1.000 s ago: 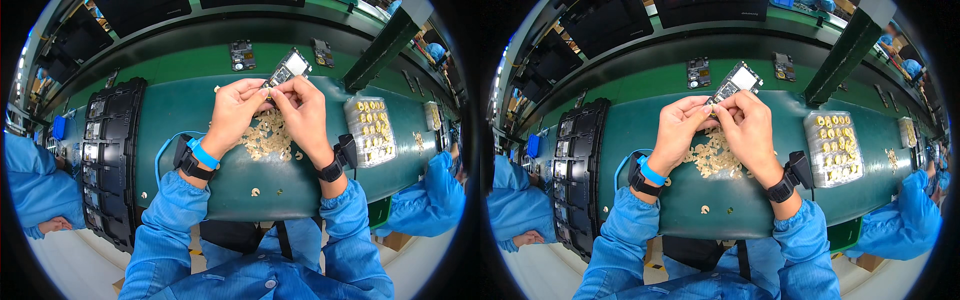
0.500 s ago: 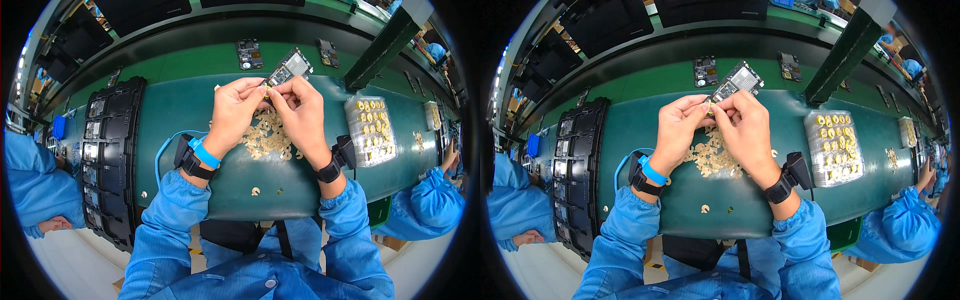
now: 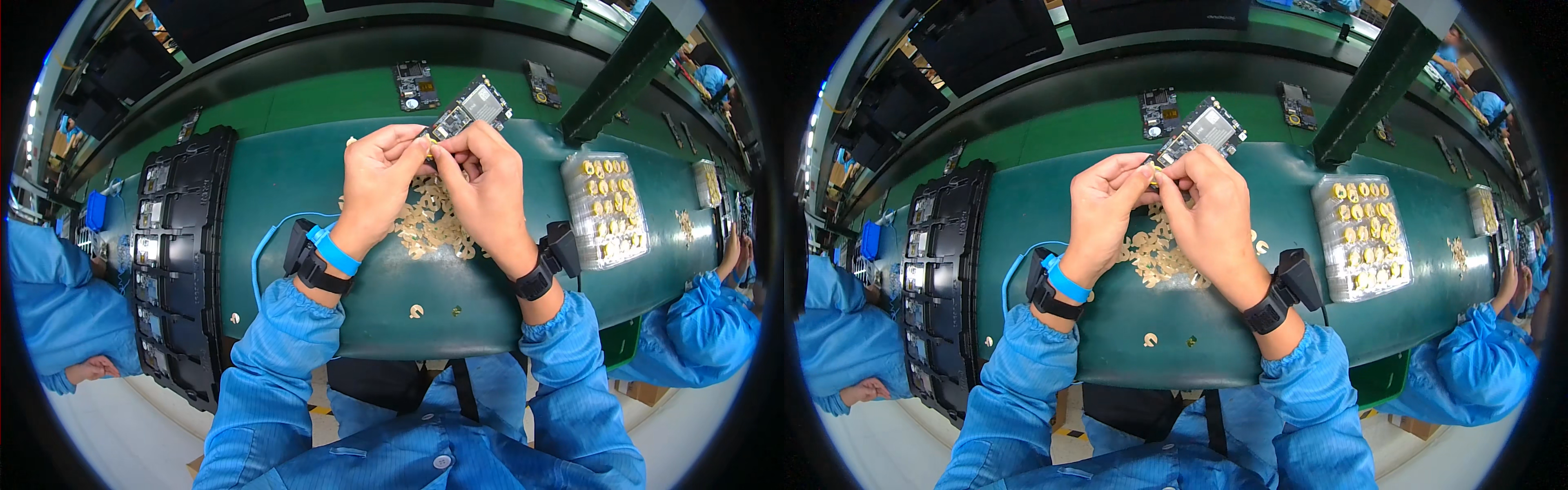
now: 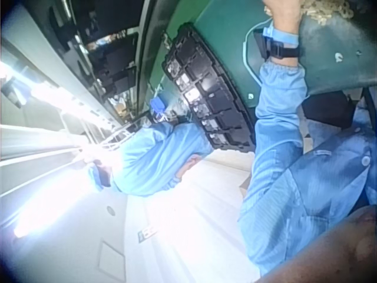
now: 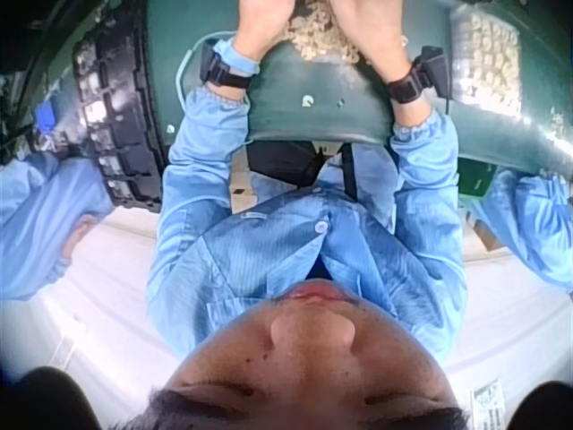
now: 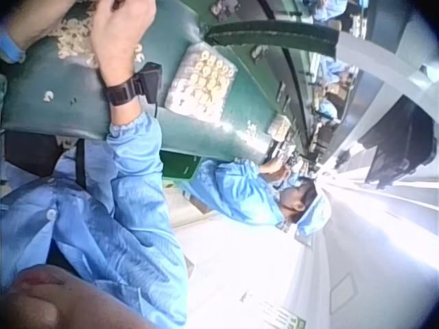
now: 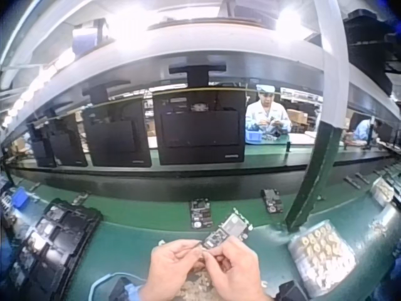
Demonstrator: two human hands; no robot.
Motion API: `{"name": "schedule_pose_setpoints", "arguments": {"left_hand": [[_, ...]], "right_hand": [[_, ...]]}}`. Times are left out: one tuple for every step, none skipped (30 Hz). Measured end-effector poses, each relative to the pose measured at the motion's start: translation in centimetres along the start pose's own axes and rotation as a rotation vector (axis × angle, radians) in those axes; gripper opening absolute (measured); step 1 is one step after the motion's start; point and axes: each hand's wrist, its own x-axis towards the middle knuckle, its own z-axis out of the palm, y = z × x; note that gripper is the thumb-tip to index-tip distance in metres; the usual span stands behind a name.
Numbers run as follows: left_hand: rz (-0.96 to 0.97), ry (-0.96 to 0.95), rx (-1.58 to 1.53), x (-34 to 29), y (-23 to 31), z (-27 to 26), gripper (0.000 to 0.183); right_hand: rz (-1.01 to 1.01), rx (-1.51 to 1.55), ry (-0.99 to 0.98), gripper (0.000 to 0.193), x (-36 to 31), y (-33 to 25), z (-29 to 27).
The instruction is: Manually assembling small components onto circuit boards on a factory production line.
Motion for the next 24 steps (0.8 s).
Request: {"name": "schedule_pose_setpoints", "arguments": {"left_hand": [[-0.016, -0.006, -0.01, 0.1, 0.1, 0.0, 0.024], [-0.012, -0.019, -0.01, 0.3, 0.0, 0.0, 0.024], [-0.035, -0.023, -0.037, 0.3, -0.3, -0.1, 0.024], [-0.058, -0.03, -0.064, 0.3, -0.4, -0.1, 0.023], [-0.055, -0.048, -0.063, 0.2, -0.2, 0.0, 0.023], [-0.049, -0.042, -0.078, 0.1, 0.0, 0.0, 0.024], [-0.043, -0.038, -0.092, 0.0, 0.2, 0.0, 0.024], [-0.027, -0.033, -0.081, 0.0, 0.2, 0.1, 0.024], [-0.025, -0.052, -0.081, 0.1, 0.1, 0.1, 0.024], [-0.024, -0.039, -0.072, 0.1, 0.1, 0.1, 0.023], [-0.026, -0.019, -0.059, 0.0, 0.2, 0.1, 0.023], [-0.025, -0.024, -0.044, 0.0, 0.4, 0.1, 0.022], [-0.025, -0.035, -0.038, 0.0, 0.4, 0.1, 0.022], [-0.017, -0.026, -0.049, 0.0, 0.3, 0.2, 0.022], [-0.01, -0.016, -0.059, 0.1, 0.3, 0.4, 0.022], [0.017, -0.029, -0.058, 0.1, 0.2, 0.5, 0.023], [0.019, -0.04, -0.053, 0.0, 0.2, 0.5, 0.023], [0.027, -0.011, -0.056, -0.1, 0.2, 0.4, 0.023], [0.035, 0.02, -0.059, -0.2, 0.1, 0.3, 0.022], [0.022, 0.046, -0.072, -0.2, 0.2, 0.2, 0.022], [0.028, 0.039, -0.069, -0.2, 0.3, 0.2, 0.022], [0.025, 0.064, -0.082, -0.2, 0.4, 0.2, 0.022], [0.021, 0.091, -0.095, -0.2, 0.4, 0.1, 0.022], [0.019, 0.098, -0.087, -0.3, 0.4, 0.1, 0.023]], "right_hand": [[0.0, -0.001, 0.005, 0.011, -0.1, 0.0, 0.0], [0.004, -0.001, 0.004, 0.011, -0.1, 0.3, 0.0], [0.007, -0.003, 0.005, 0.01, 0.0, 0.4, -0.1], [0.001, -0.021, -0.005, 0.009, -0.1, 0.2, -0.3], [0.006, -0.008, -0.008, 0.009, -0.2, 0.2, -0.3], [-0.004, 0.002, 0.003, 0.009, -0.2, 0.3, -0.2], [-0.013, 0.013, 0.014, 0.009, -0.1, 0.3, -0.1], [-0.033, 0.007, 0.028, 0.009, -0.2, 0.2, -0.1], [-0.064, -0.015, 0.027, 0.009, -0.2, 0.4, -0.2], [-0.059, -0.024, 0.023, 0.009, -0.2, 0.5, -0.3], [-0.053, -0.025, 0.015, 0.009, -0.3, 0.5, -0.2], [-0.052, -0.026, 0.027, 0.009, -0.3, 0.6, -0.1], [-0.068, -0.018, 0.033, 0.009, -0.4, 0.7, -0.1], [-0.086, -0.016, 0.042, 0.01, -0.3, 0.7, -0.2], [-0.086, -0.022, 0.057, 0.01, -0.3, 0.7, -0.3], [-0.149, -0.034, 0.077, 0.009, -0.2, 0.9, -0.4], [-0.212, -0.041, 0.095, 0.009, -0.1, 0.9, -0.3], [-0.222, -0.02, 0.113, 0.008, -0.2, 0.7, -0.2], [-0.223, -0.021, 0.124, 0.008, -0.2, 0.4, -0.4], [-0.17, 0.029, 0.145, 0.008, -0.2, -0.1, -0.8], [-0.116, 0.08, 0.165, 0.009, -0.1, -0.4, -1.1], [-0.136, 0.065, 0.207, 0.009, 0.1, -0.1, -1.4], [-0.14, 0.066, 0.214, 0.009, 0.2, 0.0, -1.5], [-0.055, 0.082, 0.229, 0.009, 0.3, 0.1, -1.6]]}}
